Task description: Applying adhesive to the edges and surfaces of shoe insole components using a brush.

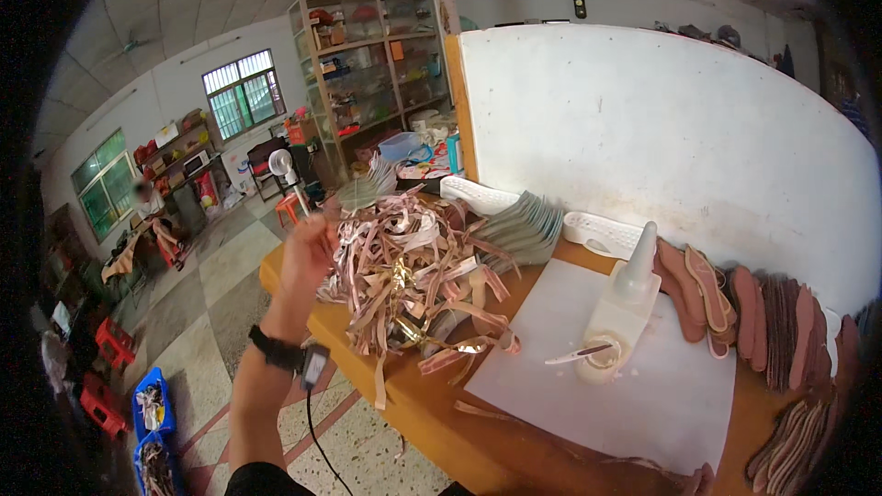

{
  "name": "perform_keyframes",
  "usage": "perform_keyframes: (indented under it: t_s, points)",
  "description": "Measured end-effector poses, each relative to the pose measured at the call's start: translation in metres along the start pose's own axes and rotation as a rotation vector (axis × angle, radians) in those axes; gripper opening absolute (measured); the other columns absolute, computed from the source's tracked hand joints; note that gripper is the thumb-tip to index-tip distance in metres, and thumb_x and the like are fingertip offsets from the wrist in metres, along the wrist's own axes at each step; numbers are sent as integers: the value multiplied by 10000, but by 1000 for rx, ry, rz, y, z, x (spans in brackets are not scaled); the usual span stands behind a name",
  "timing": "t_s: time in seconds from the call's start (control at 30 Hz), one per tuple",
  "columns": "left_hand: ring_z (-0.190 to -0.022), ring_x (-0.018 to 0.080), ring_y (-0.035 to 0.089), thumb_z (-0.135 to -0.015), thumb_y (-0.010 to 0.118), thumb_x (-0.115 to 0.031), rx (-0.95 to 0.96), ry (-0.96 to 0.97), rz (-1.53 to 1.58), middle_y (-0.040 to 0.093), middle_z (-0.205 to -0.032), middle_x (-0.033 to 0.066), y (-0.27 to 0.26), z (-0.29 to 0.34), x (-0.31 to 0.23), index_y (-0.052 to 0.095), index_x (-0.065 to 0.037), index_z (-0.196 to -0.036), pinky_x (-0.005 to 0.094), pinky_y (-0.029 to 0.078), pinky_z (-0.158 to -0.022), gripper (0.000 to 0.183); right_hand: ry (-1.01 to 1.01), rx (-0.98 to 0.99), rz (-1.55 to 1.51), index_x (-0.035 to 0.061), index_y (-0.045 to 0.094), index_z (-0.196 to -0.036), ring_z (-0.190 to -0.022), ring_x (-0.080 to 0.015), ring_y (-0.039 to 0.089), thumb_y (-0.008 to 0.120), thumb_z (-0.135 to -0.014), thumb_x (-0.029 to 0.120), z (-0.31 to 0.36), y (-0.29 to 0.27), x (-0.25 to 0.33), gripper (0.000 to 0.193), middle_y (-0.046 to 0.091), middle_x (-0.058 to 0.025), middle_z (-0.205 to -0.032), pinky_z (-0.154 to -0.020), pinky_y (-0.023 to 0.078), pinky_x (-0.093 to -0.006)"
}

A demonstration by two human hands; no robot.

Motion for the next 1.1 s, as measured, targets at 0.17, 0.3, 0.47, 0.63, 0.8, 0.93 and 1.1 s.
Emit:
perform_keyframes:
  t_s: [0.17, 0.3, 0.47, 0.63, 0.8, 0.93, 1.1]
  points:
    - [-646, 158, 589, -827, 498, -45, 28, -258, -33, 604, -802, 91, 49, 100, 49, 575, 4, -883, 243, 460, -539, 107, -338, 14, 70, -36, 578, -973, -647, -160, 492, 561, -819, 173, 8, 1, 22, 260, 583, -102, -862, -570, 416, -266]
    - [-763, 175, 615, -817, 526, -15, 71, -458, -37, 609, -870, 94, 78, 144, 86, 569, -10, -973, 235, 475, -592, 162, 34, 319, -44, -23, 563, -795, -617, -94, 454, 498, -817, 78, 24, 21, 47, 122, 524, -47, -693, -558, 369, -218]
    - [-860, 179, 595, -831, 499, -23, 134, -579, 84, 570, -998, 60, 120, 176, 125, 546, -44, -1045, 254, 483, -671, 220, -114, 906, 13, -13, 561, -903, -800, -117, 504, 538, -755, 5, 77, 72, 83, 150, 563, -41, -825, -685, 408, -228]
    - [-1023, 178, 532, -838, 450, 9, 279, -661, 133, 487, -1144, 42, 166, 220, 147, 473, -55, -1167, 246, 474, -725, 336, -210, 1011, -23, -20, 504, -1051, -792, -162, 515, 675, -694, 78, 103, 113, 94, 408, 531, -79, -883, -710, 441, -281]
    - [-1079, 213, 499, -829, 415, 39, 340, -683, 145, 446, -1218, 71, 188, 251, 159, 401, -47, -1242, 270, 475, -748, 422, 46, 1202, -104, -7, 492, -1062, -704, -69, 496, 594, -744, 23, 112, 124, 90, 335, 536, -21, -795, -626, 416, -205]
    - [-933, 217, 578, -800, 474, 1, 580, -314, -518, 579, -1033, 87, 188, 250, 165, 505, -58, -1132, 280, 477, -704, 338, 118, 1169, 62, -29, 499, -1039, -657, -78, 499, 590, -773, 68, 107, 118, 86, 298, 557, -43, -749, -626, 431, -216]
    - [-806, 304, 563, -738, 563, -95, 719, -71, -947, 585, -895, 96, 192, 245, 172, 585, -68, -913, 334, 473, -635, 179, 328, 1091, -38, -14, 557, -957, -677, -71, 518, 571, -790, 56, 97, 106, 85, 181, 576, -34, -770, -618, 439, -215]
Point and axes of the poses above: each hand's wrist, its own z-axis away from the middle knuckle, its own y-axis out of the palm, x = y × z, the point moved 2 cm from there along -z, towards the middle knuckle
